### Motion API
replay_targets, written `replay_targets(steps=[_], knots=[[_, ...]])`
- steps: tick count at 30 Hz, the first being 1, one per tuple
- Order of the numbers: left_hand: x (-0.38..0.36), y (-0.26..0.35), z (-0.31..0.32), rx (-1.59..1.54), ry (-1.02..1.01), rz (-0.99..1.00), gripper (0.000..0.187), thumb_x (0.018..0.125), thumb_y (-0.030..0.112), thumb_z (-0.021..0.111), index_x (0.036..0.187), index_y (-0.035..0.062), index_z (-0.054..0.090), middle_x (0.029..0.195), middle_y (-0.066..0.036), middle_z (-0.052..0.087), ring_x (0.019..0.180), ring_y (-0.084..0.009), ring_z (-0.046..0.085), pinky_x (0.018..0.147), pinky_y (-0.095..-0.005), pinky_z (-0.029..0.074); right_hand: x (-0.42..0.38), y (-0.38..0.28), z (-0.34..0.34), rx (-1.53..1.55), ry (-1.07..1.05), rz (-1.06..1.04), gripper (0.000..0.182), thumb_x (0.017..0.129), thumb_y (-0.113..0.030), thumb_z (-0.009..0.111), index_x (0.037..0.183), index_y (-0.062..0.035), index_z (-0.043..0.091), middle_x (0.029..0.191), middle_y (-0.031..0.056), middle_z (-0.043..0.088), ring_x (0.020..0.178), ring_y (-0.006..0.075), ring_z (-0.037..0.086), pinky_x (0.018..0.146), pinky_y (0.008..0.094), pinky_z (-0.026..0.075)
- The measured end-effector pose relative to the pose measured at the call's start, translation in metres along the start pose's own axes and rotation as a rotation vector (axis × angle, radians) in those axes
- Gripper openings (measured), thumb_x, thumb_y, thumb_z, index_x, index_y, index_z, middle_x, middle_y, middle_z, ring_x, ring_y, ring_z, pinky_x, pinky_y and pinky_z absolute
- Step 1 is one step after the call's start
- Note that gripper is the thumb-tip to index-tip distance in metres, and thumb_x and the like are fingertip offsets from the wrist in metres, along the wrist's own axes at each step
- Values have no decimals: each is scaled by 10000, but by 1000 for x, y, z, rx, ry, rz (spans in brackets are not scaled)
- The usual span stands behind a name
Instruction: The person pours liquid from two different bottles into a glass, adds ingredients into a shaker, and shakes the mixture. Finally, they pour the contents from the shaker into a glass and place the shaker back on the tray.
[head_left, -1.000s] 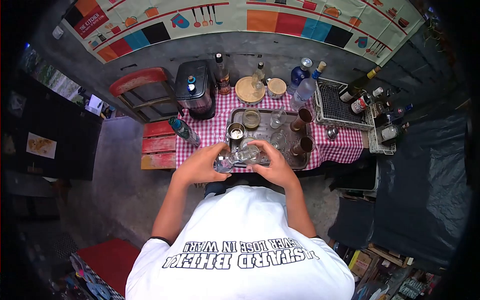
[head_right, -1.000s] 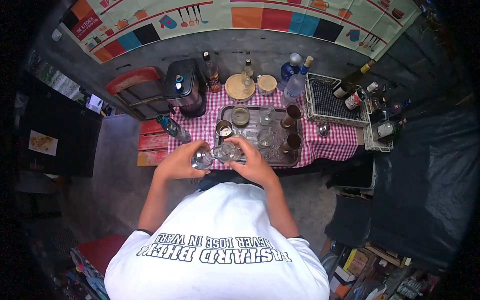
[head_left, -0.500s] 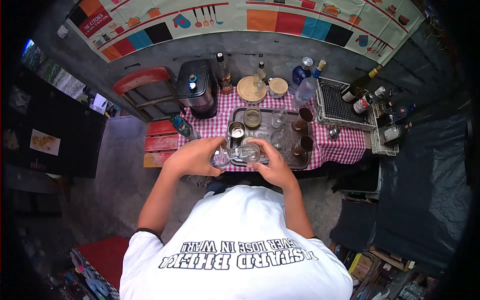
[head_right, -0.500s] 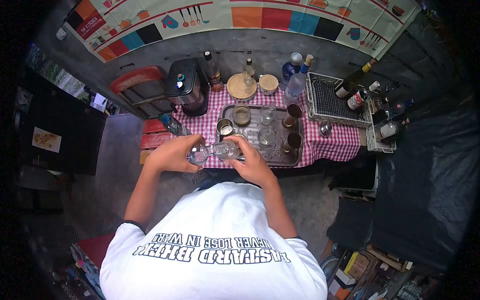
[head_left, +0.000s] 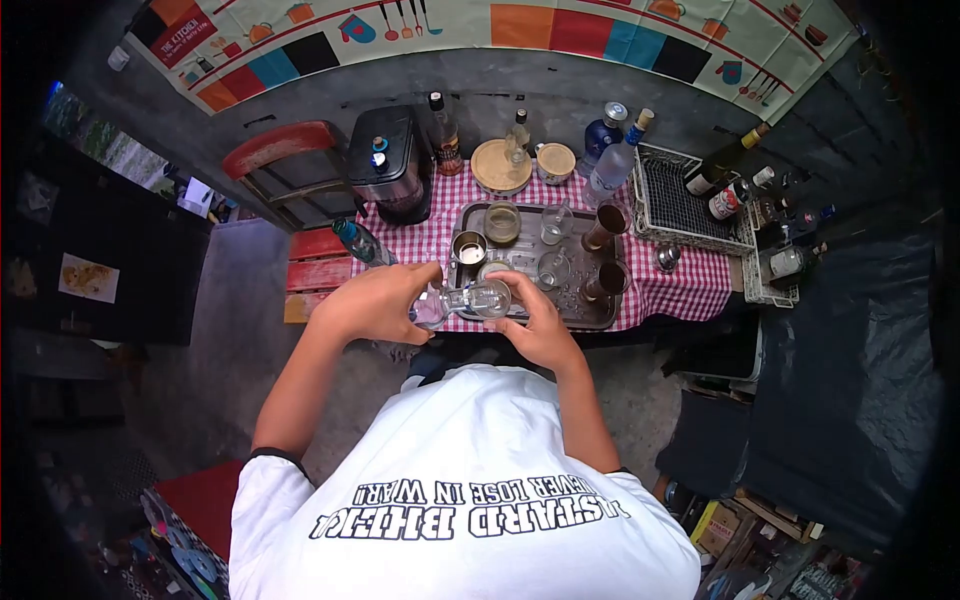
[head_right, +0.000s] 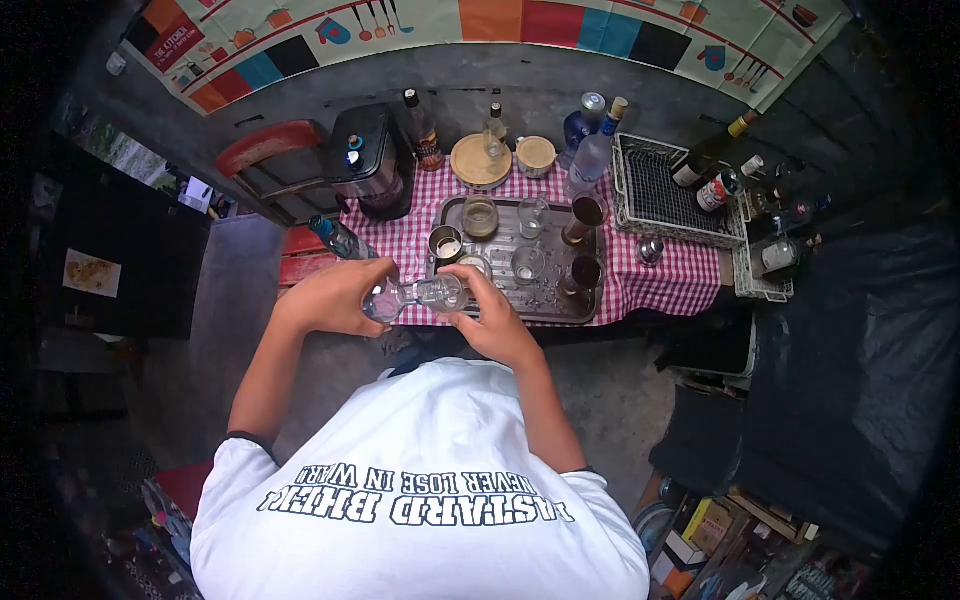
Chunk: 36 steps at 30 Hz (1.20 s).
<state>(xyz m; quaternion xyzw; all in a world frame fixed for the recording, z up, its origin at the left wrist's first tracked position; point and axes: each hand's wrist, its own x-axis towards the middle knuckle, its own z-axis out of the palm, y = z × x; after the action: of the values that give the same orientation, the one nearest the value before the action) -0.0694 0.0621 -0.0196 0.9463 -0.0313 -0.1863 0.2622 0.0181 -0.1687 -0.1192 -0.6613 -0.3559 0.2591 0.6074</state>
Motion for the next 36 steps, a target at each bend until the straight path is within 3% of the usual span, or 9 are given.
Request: replay_targets(steps=[7,9,12,16,36], knots=[[-2,-2,-9,33,-37,-51,587,627,247,797,1096,13,531,928,-177,615,875,-356,622,749,-431,475,5,1,7,55,-9,50,548,816,-31,721,1314,-69,496,1260,110,583,1225,239,553,1035,375,428],[-2,-3,-12,28,-29,-42,592,627,250,796,1102,13,533,931,-177,616,876,-357,622,751,-432,475,8,-3,8,54,-1,48,562,786,92,614,1313,-35,467,1263,113,575,1202,207,565,1056,363,437],[-2,-6,-19,14,-46,-47,604,628,247,796,1118,10,534,939,-181,620,886,-366,622,759,-436,476,12,-4,12,91,1,46,567,783,104,585,1318,-30,454,1278,117,564,1214,213,556,1067,369,433],[-3,-14,-27,37,-65,-40,585,636,236,790,1110,6,535,956,-192,627,914,-379,627,771,-447,481,20,-3,20,183,14,52,540,813,28,682,1304,-57,476,1242,115,585,1202,238,568,1029,374,438],[-28,-73,-84,128,-115,2,642,633,226,794,1179,-2,546,992,-220,659,942,-394,644,837,-445,504,73,-13,85,282,18,75,548,797,125,576,1304,-35,442,1238,132,579,1200,228,569,1035,380,468]])
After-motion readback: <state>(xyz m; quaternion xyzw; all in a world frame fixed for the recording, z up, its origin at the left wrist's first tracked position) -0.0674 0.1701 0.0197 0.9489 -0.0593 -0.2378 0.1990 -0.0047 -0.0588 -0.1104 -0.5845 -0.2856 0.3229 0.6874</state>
